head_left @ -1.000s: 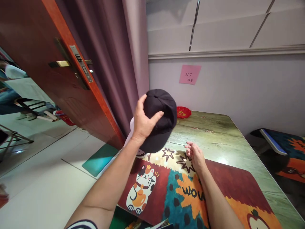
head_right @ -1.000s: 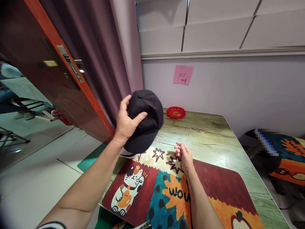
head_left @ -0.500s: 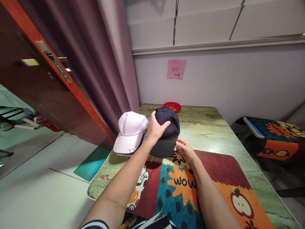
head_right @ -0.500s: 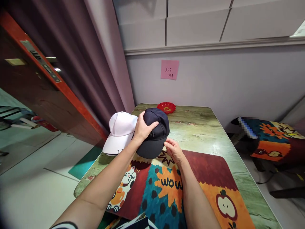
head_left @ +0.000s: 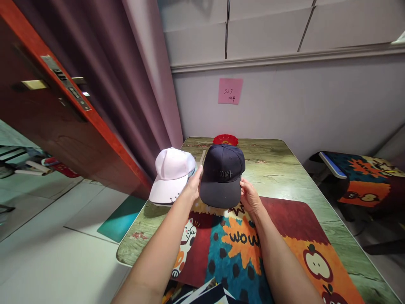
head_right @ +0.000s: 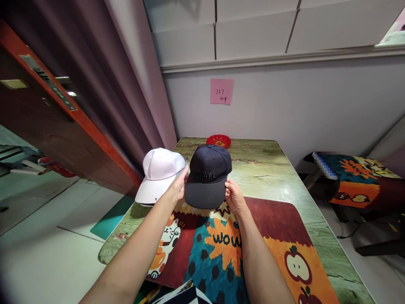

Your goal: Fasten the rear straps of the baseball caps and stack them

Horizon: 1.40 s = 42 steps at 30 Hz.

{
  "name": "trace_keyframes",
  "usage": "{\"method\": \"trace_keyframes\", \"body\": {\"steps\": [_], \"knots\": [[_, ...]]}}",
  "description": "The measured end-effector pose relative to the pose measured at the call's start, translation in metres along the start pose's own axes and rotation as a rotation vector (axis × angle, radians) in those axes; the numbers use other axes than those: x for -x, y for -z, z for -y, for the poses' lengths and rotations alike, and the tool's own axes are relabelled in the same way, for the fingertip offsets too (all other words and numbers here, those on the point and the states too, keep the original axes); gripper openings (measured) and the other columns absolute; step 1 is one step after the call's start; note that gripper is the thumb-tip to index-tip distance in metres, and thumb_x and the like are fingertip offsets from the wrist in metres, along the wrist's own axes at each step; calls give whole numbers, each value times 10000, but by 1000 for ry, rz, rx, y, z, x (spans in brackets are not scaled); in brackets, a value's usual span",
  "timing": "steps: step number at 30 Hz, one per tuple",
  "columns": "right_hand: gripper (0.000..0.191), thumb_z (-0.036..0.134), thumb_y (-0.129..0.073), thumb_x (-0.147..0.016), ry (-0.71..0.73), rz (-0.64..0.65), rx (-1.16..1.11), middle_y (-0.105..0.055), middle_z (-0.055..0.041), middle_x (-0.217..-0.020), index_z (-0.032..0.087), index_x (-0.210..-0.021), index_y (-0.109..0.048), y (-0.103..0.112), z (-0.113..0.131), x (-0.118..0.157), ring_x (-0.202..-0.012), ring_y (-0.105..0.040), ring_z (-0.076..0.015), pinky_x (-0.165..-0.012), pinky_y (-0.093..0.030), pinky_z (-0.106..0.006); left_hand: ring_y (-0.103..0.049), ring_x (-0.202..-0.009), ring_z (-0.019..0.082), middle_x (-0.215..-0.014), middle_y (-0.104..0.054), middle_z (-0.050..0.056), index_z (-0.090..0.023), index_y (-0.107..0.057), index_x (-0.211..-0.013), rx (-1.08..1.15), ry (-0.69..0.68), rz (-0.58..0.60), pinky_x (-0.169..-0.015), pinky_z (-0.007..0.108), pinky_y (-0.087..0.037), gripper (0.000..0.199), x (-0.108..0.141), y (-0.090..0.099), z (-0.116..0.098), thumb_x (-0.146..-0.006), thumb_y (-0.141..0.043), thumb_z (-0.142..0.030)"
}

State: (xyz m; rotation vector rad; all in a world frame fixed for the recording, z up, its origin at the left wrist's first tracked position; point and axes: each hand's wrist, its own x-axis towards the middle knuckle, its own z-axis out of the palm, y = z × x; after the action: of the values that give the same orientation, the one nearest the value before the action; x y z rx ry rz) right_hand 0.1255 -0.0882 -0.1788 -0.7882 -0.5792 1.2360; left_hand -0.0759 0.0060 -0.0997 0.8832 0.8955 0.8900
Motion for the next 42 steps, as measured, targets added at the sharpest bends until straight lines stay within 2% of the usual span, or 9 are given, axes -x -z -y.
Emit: {"method": "trace_keyframes", "body": {"steps": [3,8,13,18,23,26,31,37,42], "knots": [[256,359,-735,-708,-2,30,-21,-671,35,-694,231,-915,-656,-1,1,3,-571,-601,-144,-546,-494,-255,-738,-1018,322,-1028,-777,142,-153,-674,-1212,249,256,165,-967,504,-549,457,11,3,21,-906,-606,-485],[409,553,-681,-790,-71,28,-154,-785,-48,-974,252,-1066,-699,0,4,9,-973,-727,-296,-833,-569,-436,-752,-976,335,-1017,-778,177,-106,-636,-1283,339,357,251,-960,532,-550,494,18,-6,37,-907,-618,-425],[284,422,-755,-746,-74,-17,-195,-791,-25,-902,235,-956,-713,9,4,2,-958,-735,-275,-840,-582,-415,-745,-1004,326,-1051,-774,170,-113,-624,-1298,315,227,286,-982,517,-540,493,9,-4,31,-905,-600,-411],[203,327,-791,-724,-10,-23,-93,-741,27,-833,225,-856,-676,11,0,-4,-738,-684,-157,-650,-557,-270,-753,-898,250,-971,-776,96,-154,-658,-1148,187,72,228,-922,427,-567,356,-5,-8,-6,-802,-706,-221],[270,219,-859,-661,1,-60,-82,-570,98,-610,207,-774,-614,15,1,-4,-482,-474,-43,-410,-363,-139,-672,-645,161,-714,-707,33,-142,-659,-786,-25,20,233,-695,287,-552,145,-15,-15,-42,-677,-754,-126],[340,230,-864,-642,23,-78,-113,-441,125,-485,219,-678,-526,21,0,-6,-386,-356,-38,-339,-282,-143,-637,-623,132,-691,-687,28,-134,-676,-768,-103,-34,210,-631,236,-502,153,-17,-15,-48,-683,-787,-195],[227,309,-807,-681,61,-82,-178,-738,18,-733,263,-856,-670,20,-1,-9,-710,-702,-178,-654,-598,-293,-618,-638,125,-737,-691,30,-134,-693,-825,-202,-115,202,-630,231,-467,288,-10,-22,-49,-666,-831,-331],[411,290,-836,-664,205,-135,-164,-775,-26,-1094,287,-1056,-714,13,8,-6,-1098,-698,-246,-962,-575,-400,-633,-812,168,-859,-700,18,-186,-680,-871,-432,-546,216,-844,296,-490,164,-10,-40,-64,-790,-705,-326],[375,304,-841,-698,325,-205,69,-750,-27,-1159,267,-1046,-706,19,13,-9,-1053,-700,-207,-923,-570,-338,-597,-1176,259,-1151,-707,70,-220,-696,-812,-754,-712,82,-1132,412,-353,97,-26,-14,-34,-801,-608,-181]]}}
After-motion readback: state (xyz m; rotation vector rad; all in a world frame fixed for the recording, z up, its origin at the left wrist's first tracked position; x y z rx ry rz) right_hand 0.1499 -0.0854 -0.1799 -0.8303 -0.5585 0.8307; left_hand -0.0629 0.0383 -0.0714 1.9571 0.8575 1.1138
